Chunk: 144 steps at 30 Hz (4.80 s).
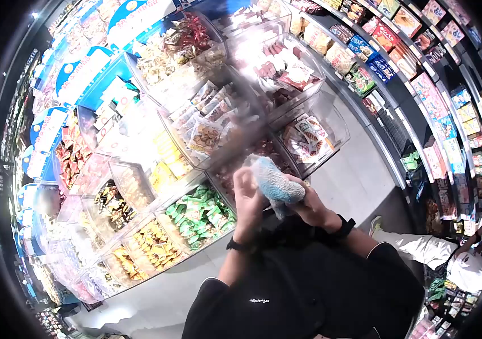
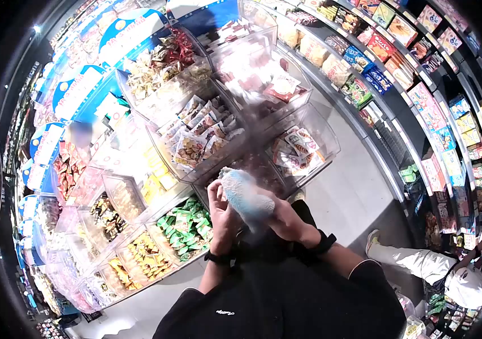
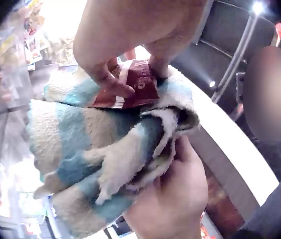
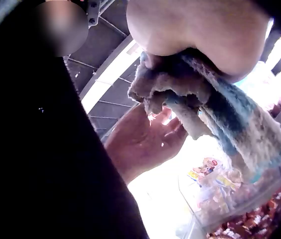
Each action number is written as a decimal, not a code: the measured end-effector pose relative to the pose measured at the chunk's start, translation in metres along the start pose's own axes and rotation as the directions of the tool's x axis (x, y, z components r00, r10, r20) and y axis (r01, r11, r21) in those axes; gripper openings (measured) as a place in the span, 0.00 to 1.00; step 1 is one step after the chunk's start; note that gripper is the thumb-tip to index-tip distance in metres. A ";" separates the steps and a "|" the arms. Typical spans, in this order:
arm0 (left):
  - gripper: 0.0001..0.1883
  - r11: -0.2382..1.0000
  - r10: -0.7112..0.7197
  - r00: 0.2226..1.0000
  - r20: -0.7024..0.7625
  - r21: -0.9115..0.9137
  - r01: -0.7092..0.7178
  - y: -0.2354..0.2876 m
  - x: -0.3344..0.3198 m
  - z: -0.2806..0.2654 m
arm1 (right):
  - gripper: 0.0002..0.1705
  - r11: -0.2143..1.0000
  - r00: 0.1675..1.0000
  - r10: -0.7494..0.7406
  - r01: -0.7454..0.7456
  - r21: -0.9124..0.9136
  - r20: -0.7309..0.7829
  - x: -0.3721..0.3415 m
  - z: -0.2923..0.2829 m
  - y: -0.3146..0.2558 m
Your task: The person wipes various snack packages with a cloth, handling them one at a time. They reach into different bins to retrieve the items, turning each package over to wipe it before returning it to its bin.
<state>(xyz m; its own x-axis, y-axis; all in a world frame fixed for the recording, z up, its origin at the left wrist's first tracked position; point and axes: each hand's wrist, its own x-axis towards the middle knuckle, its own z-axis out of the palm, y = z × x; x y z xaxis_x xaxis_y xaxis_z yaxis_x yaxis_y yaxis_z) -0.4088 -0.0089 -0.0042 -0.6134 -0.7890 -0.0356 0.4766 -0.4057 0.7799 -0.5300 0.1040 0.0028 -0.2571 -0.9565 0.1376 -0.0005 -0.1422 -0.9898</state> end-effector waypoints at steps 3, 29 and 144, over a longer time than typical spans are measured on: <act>0.26 0.996 -0.071 0.997 0.016 0.049 0.070 -0.010 -0.011 -0.008 | 0.29 1.000 0.992 -0.013 0.012 -0.011 -0.127 0.008 0.000 0.011; 0.14 0.951 -0.053 0.955 -0.293 0.275 0.137 -0.026 0.004 0.018 | 0.25 0.875 0.954 0.169 -0.260 0.409 0.246 -0.022 -0.085 0.028; 0.15 0.920 -0.272 0.960 -0.060 -0.308 0.242 0.129 -0.082 -0.166 | 0.28 0.982 0.957 0.111 -0.064 0.180 -0.268 -0.010 0.201 0.030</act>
<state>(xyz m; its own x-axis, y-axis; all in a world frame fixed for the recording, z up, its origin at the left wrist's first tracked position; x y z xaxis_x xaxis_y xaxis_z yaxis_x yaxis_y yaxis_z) -0.1926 -0.0733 -0.0046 -0.6814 -0.6747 -0.2837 0.4840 -0.7061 0.5169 -0.3335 0.0578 -0.0206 -0.5050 -0.8631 0.0118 0.1898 -0.1244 -0.9739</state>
